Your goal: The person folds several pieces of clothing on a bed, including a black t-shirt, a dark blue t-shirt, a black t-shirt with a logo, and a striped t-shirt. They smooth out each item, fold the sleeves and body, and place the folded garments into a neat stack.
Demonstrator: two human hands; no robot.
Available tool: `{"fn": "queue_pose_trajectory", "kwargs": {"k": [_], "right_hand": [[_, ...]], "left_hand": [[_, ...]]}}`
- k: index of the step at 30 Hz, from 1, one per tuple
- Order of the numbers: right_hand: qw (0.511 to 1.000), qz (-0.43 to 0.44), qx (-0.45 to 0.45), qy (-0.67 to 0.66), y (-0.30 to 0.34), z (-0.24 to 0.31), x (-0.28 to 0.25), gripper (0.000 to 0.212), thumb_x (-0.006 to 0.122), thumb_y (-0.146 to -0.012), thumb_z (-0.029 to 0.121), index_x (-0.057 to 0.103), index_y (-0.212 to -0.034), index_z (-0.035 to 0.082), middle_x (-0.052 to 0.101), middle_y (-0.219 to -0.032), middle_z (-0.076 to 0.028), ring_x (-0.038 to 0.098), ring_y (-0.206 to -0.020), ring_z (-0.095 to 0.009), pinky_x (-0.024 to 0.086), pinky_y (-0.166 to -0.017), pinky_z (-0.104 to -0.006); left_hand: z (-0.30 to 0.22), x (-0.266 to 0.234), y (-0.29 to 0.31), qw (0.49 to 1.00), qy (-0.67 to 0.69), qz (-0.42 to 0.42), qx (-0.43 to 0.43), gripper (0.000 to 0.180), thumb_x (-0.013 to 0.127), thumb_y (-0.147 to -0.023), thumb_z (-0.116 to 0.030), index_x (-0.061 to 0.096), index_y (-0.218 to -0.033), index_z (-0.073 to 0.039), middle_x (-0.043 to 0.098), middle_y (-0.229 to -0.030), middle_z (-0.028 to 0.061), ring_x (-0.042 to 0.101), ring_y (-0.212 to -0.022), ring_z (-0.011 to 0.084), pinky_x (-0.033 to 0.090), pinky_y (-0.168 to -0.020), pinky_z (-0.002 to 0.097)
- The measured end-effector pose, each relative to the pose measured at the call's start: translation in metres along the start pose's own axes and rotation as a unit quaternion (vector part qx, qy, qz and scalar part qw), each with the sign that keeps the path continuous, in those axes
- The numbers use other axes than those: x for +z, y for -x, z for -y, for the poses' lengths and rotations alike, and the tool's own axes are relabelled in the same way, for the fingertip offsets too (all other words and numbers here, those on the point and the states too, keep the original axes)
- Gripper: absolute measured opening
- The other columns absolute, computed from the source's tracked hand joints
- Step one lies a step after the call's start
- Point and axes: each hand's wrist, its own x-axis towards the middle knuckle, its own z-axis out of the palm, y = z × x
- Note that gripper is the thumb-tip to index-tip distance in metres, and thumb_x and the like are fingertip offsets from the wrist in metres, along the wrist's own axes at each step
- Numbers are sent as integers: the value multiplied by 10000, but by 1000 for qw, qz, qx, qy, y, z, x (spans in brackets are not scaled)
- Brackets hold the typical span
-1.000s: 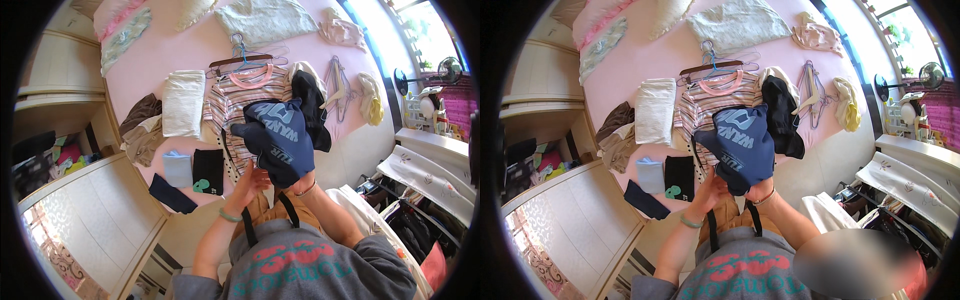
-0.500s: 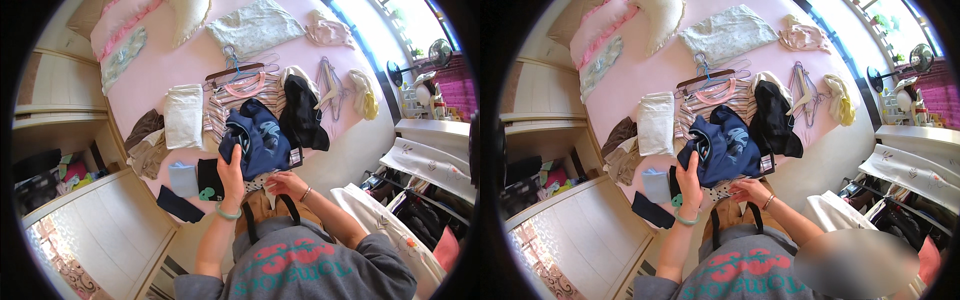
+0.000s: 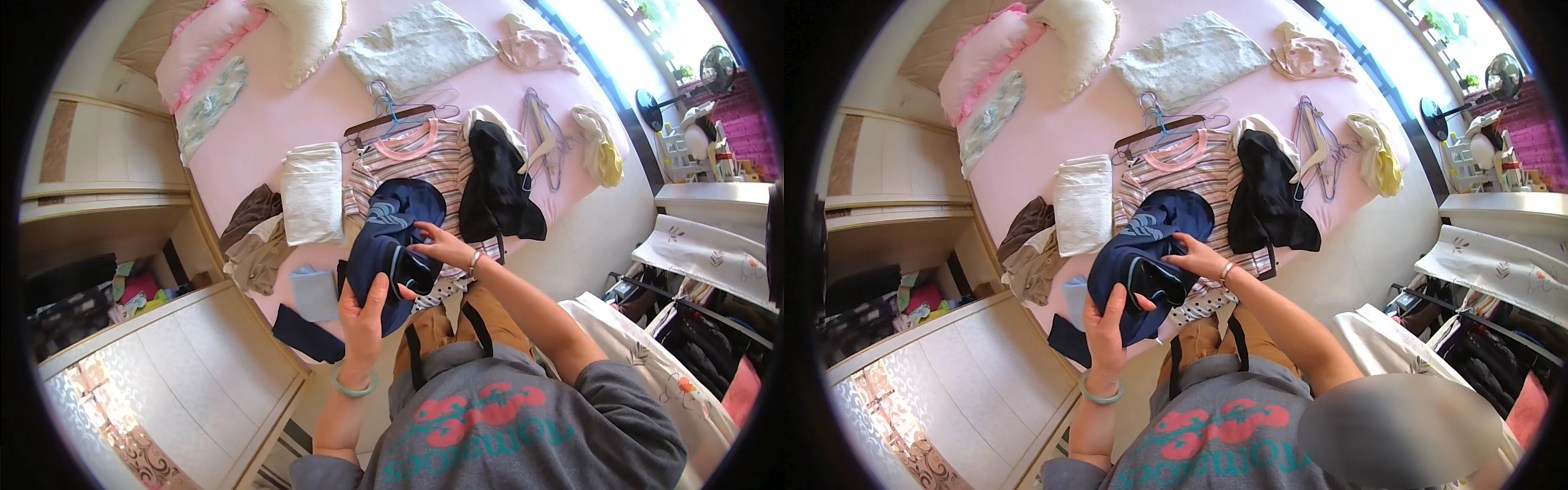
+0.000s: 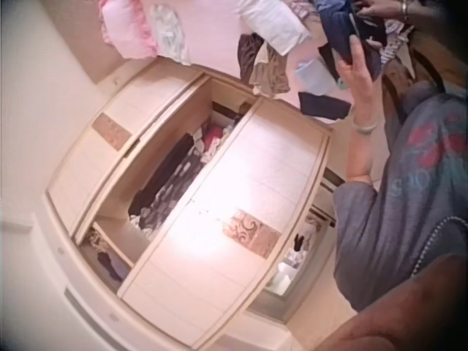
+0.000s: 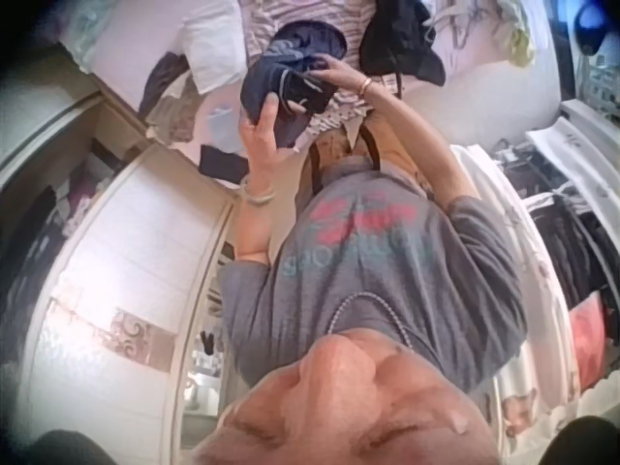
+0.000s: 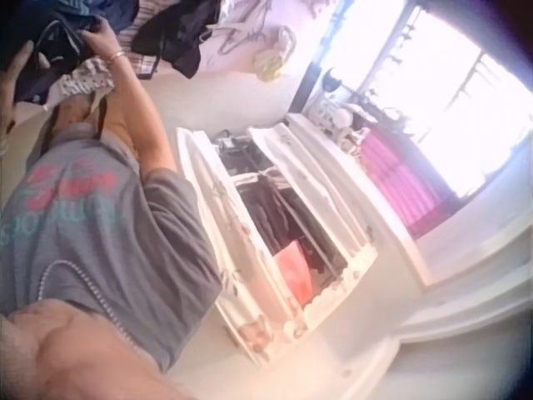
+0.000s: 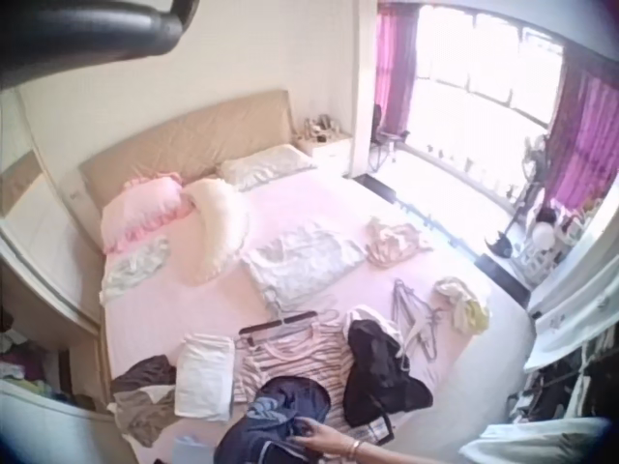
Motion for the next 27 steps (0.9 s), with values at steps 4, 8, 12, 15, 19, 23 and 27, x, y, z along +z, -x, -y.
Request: {"fn": "queue_pose_trajectory", "kwargs": {"k": [4, 8, 12, 15, 19, 23, 27], "right_hand": [[963, 37, 31, -264, 32, -8, 19, 828, 649, -899, 513, 306, -1515, 80, 496, -1385, -132, 466, -1275, -183, 343, -1068, -292], [993, 22, 9, -116, 46, -10, 40, 861, 723, -844, 502, 349, -1495, 82, 562, -1246, -181, 537, -1158, -184, 420, -976, -283], [958, -7, 33, -284, 40, 0, 20, 625, 783, -816, 274, 546, -1334, 19, 613, -1218, -94, 622, -1018, -161, 489, -885, -288], [889, -73, -44, -450, 54, 35, -23, 480, 712, -851, 83, 565, -1307, 40, 639, -1159, -81, 645, -986, -160, 529, -845, -301], [877, -141, -175, -425, 83, 74, -69, 453, 694, -855, -1, 575, -1290, 49, 676, -1067, -62, 660, -934, -150, 546, -828, -290], [878, -123, -231, -400, 103, 97, -81, 428, 693, -865, -11, 580, -1276, 33, 689, -1045, -58, 663, -936, -146, 540, -846, -281], [909, -119, -251, -310, 117, 105, -86, 457, 696, -840, -33, 583, -1280, 22, 670, -1096, -75, 643, -985, -149, 522, -884, -267]], "left_hand": [[-16, -7, 2, 997, 68, -17, -22, 224, 496, -1017, -163, 562, -1172, -15, 694, -878, 128, 675, -755, 171, 579, -696, 283], [-14, -14, 1, 997, 78, 6, -28, 243, 502, -1015, -168, 554, -1186, -3, 699, -909, 140, 689, -812, 200, 586, -725, 309], [-16, -26, -9, 998, 24, 44, -34, 279, 538, -1009, -210, 554, -1188, 3, 705, -929, 129, 676, -836, 180, 561, -769, 296], [-2, -71, -32, 993, -46, 81, -70, 380, 600, -986, -276, 541, -1231, 8, 684, -1041, 97, 641, -926, 127, 523, -820, 262], [26, -124, -38, 989, 46, 9, -140, 444, 591, -988, -253, 482, -1358, -34, 578, -1259, 58, 599, -1065, 116, 507, -899, 274], [20, -121, -32, 974, 202, 18, -100, 449, 580, -986, -166, 450, -1413, -109, 624, -1152, 16, 615, -1047, 125, 503, -910, 283], [-5, -102, -34, 983, 177, -46, 16, 421, 624, -927, -20, 552, -1337, -84, 637, -1089, 18, 608, -966, 108, 467, -924, 248]]}}
